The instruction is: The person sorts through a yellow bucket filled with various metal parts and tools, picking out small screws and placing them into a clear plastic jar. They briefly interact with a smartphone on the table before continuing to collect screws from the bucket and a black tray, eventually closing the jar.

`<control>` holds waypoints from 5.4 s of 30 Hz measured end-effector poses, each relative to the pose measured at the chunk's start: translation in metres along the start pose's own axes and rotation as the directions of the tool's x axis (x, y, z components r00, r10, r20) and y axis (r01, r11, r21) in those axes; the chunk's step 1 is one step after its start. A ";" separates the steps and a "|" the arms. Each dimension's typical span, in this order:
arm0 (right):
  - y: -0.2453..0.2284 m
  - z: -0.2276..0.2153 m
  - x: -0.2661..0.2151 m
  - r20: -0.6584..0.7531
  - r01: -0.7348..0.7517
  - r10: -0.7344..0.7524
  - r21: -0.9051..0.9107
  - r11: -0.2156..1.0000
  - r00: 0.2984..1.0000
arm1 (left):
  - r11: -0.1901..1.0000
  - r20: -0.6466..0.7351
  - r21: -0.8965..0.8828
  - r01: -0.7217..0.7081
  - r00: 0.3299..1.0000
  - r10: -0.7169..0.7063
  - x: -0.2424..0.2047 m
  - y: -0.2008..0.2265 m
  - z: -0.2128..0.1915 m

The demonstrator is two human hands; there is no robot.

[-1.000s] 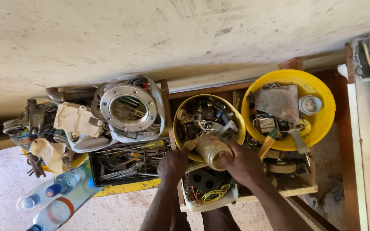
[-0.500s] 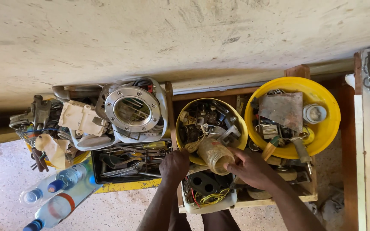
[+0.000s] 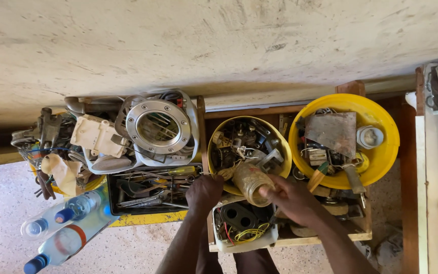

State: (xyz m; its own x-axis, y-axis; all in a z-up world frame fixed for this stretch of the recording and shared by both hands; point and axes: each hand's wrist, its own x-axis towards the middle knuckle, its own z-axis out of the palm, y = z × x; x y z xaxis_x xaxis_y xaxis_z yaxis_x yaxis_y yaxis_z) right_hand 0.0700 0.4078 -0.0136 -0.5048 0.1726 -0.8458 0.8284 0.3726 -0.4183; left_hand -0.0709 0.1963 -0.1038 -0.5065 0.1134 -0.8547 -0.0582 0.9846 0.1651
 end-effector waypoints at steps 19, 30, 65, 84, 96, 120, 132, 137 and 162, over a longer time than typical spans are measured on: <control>0.037 -0.008 0.043 -0.765 0.100 -0.177 -0.147 0.984 0.619 | 0.910 0.071 0.364 -0.199 0.980 0.186 -0.002 0.008 -0.007; 0.040 -0.026 0.091 -0.684 0.022 -0.277 -0.357 0.934 0.674 | 0.996 0.100 0.078 -0.037 0.995 0.029 -0.008 0.011 -0.028; 0.009 -0.114 0.005 -0.496 -0.014 -0.456 -0.689 0.725 0.739 | 0.946 -0.203 0.103 -0.307 0.924 0.323 -0.124 0.020 -0.065; 0.024 -0.052 0.054 -0.526 0.170 -0.534 -0.588 0.791 0.663 | 0.900 -0.439 0.132 -0.416 0.789 0.430 -0.051 -0.014 -0.027; 0.043 -0.030 0.073 -0.594 0.032 -0.589 -0.689 0.724 0.548 | 0.932 -0.399 0.138 -0.336 0.842 0.363 -0.012 -0.020 0.008; -0.005 -0.008 -0.026 -0.341 0.005 -0.085 -0.228 0.974 0.936 | 0.996 -0.150 -0.085 0.002 0.989 -0.015 -0.078 -0.044 -0.012; 0.007 -0.031 -0.125 -0.648 -0.153 0.190 0.114 0.982 0.738 | 0.760 -0.253 0.337 -0.555 0.725 0.641 -0.028 0.021 0.017; 0.027 -0.003 -0.120 -0.637 -0.080 0.204 0.219 0.973 0.744 | 0.673 -0.404 0.633 -0.382 0.578 0.709 0.026 0.043 0.036; 0.021 0.004 -0.095 -0.696 0.062 0.151 0.271 0.961 0.702 | 0.708 -0.425 0.419 -0.569 0.566 0.707 -0.069 0.065 0.097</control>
State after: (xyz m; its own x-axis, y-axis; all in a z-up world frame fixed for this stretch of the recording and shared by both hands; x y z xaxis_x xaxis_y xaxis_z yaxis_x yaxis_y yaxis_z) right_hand 0.1361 0.3951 0.0562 -0.3982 0.8124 -0.4260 0.8304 0.1220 -0.5436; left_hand 0.0433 0.2650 -0.0816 -0.6931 0.7032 -0.1583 0.6073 0.6880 0.3973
